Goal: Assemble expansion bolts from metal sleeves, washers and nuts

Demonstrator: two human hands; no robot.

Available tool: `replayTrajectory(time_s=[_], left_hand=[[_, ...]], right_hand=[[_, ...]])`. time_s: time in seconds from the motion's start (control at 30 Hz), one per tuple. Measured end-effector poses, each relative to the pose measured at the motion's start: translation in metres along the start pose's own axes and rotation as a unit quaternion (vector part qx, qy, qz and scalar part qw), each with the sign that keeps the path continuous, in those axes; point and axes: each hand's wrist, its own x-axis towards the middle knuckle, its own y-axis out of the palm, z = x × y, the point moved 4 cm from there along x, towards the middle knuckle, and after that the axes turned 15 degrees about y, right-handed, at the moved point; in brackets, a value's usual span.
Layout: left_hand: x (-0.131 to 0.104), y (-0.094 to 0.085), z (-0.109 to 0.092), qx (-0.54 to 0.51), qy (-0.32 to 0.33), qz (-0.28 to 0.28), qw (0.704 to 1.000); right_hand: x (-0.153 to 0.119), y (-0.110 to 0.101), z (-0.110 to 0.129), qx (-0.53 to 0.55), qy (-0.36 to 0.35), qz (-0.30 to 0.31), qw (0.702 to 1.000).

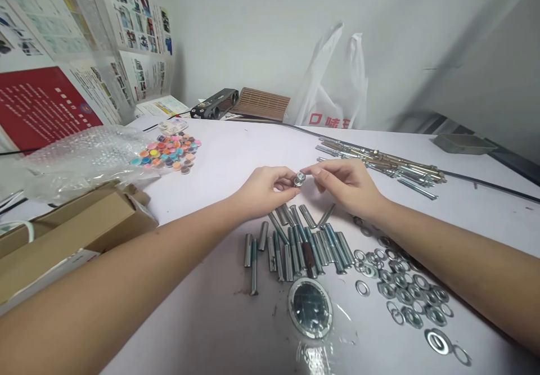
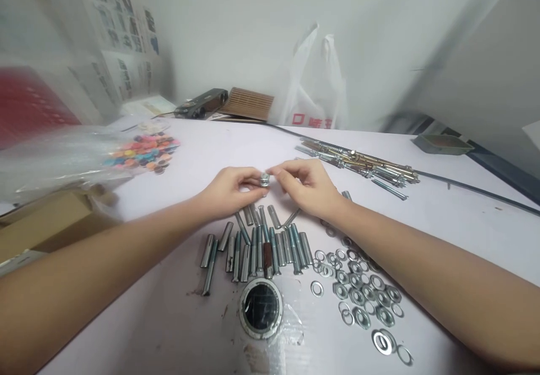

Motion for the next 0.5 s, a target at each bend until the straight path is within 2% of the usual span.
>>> replayTrajectory(time_s=[0.07, 0.13, 0.23, 0.37, 0.5], left_hand=[[0.0, -0.001, -0.002, 0.009, 0.0, 0.0, 1.0], [0.001, -0.001, -0.004, 0.022, 0.013, 0.003, 1.0], [0.002, -0.002, -0.005, 0.034, 0.022, 0.002, 0.999], [0.003, -0.003, -0.005, 0.041, 0.021, 0.005, 0.999], [0.003, -0.002, -0.006, 0.035, 0.013, 0.013, 0.999]], right_hand=[[-0.001, -0.002, -0.001, 0.003, 0.008, -0.027, 1.0], [0.0, 0.001, 0.001, -0.007, -0.005, -0.015, 1.0], [0.002, 0.009, 0.006, -0.048, -0.063, 0.023, 0.997], [0.004, 0.011, 0.008, -0.09, -0.139, 0.026, 0.986], [0.006, 0.009, 0.005, -0.114, -0.155, 0.021, 0.981]])
